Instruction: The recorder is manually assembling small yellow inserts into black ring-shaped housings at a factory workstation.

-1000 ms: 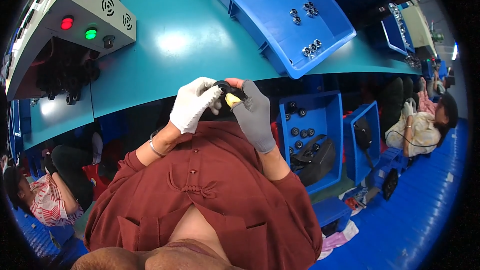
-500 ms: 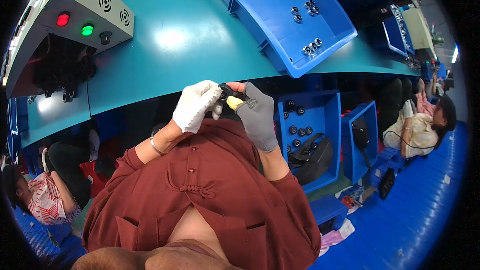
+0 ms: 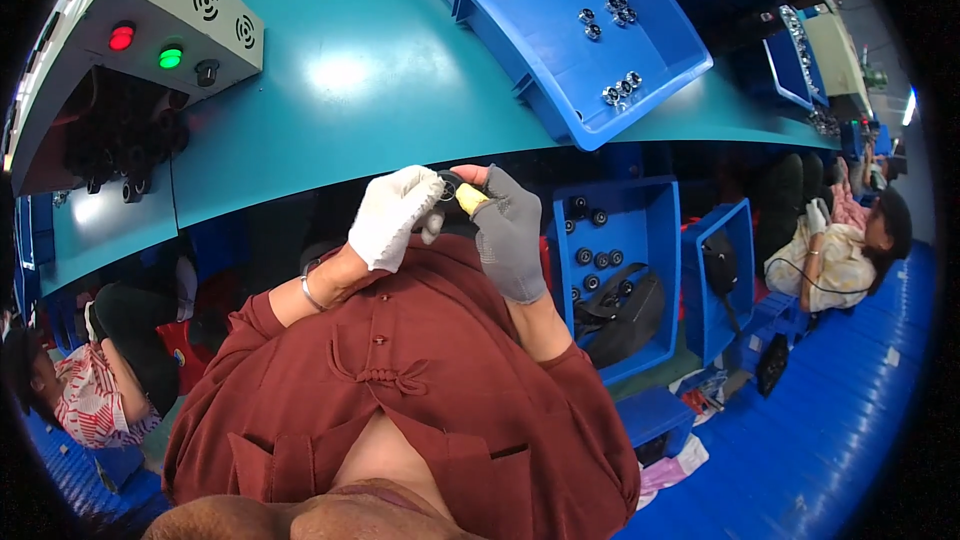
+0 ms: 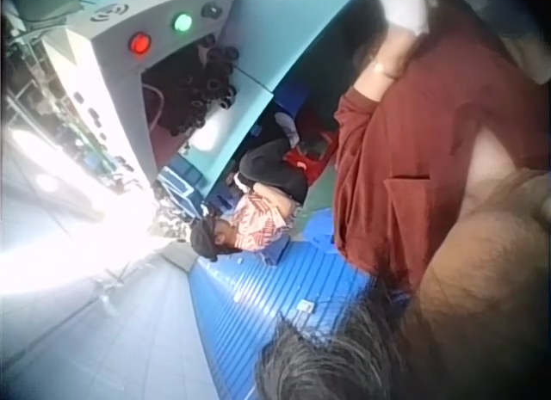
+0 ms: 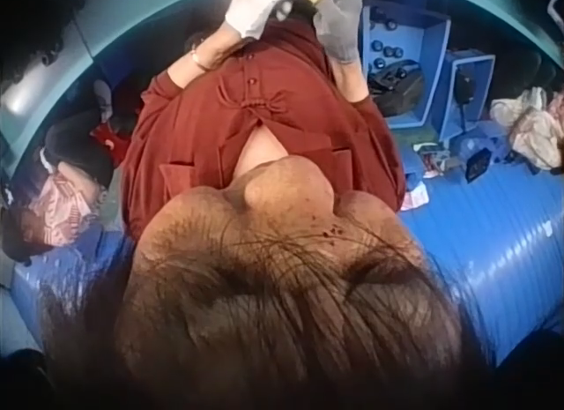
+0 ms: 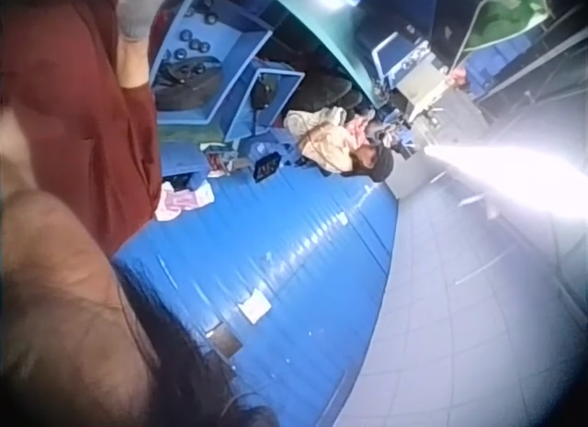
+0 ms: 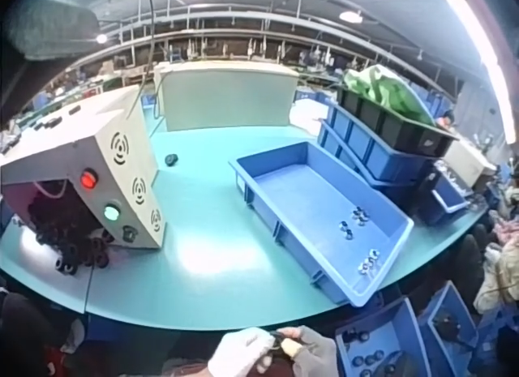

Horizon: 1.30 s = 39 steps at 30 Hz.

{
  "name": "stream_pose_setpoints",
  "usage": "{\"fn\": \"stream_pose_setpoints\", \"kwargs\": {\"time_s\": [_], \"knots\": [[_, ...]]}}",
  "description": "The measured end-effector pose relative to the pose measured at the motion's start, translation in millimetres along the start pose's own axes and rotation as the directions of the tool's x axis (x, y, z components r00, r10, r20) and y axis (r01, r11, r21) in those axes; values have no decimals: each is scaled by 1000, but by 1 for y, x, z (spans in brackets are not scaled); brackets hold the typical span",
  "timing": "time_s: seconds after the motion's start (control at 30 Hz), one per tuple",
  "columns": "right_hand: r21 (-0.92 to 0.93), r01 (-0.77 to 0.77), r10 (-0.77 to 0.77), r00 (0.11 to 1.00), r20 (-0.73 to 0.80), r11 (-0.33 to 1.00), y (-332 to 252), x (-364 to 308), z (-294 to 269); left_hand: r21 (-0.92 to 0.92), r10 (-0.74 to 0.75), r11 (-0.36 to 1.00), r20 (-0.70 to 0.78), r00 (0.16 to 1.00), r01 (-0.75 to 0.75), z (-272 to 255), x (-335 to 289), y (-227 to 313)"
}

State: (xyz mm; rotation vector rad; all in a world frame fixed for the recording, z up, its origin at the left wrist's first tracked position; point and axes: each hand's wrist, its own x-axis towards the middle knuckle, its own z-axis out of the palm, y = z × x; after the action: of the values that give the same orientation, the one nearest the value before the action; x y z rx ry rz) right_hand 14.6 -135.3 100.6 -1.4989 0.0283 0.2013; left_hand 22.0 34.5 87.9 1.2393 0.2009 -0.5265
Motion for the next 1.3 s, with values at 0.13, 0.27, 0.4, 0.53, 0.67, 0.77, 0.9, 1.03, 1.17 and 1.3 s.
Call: {"fn": "stream_pose_setpoints", "kwargs": {"time_s": [0.13, 0.27, 0.4, 0.53, 0.67, 0.77, 0.9, 1.03, 1.17, 1.3], "knots": [[198, -140, 130, 990, 60, 970, -2, 1, -3, -242, -56, 968, 59, 997, 68, -3, 8, -21], [265, -208, 186, 977, 107, 941, 4, 0, -7, -313, -92, 944, 42, 995, 100, -1, 8, -25], [287, -181, 152, 981, 119, 941, 10, -5, -9, -362, -112, 923, 65, 992, 128, 1, 6, -21], [182, -153, 151, 988, 27, 971, 12, -14, -4, -424, -138, 888, 119, 983, 177, 3, 4, -21], [173, -151, 150, 989, 18, 973, 13, -19, -9, -471, -142, 858, 169, 975, 206, 3, 5, -25], [161, -149, 144, 989, 37, 976, 13, -22, -11, -574, -146, 749, 346, 927, 332, 3, 6, -25], [122, -153, 158, 987, -33, 981, 12, -26, -9, -449, -163, 856, 239, 957, 258, 4, 5, -34], [159, -150, 154, 988, -17, 976, 13, -27, -15, -320, -98, 936, 158, 983, 144, 6, 6, -37], [100, -248, 251, 968, -23, 964, 7, -23, -20, 279, -39, 960, 79, 996, 16, 6, 9, -28], [-49, -282, 276, 956, -103, 958, 7, -24, -22, 271, -72, 962, 132, 989, 34, 4, 9, -28]]}}
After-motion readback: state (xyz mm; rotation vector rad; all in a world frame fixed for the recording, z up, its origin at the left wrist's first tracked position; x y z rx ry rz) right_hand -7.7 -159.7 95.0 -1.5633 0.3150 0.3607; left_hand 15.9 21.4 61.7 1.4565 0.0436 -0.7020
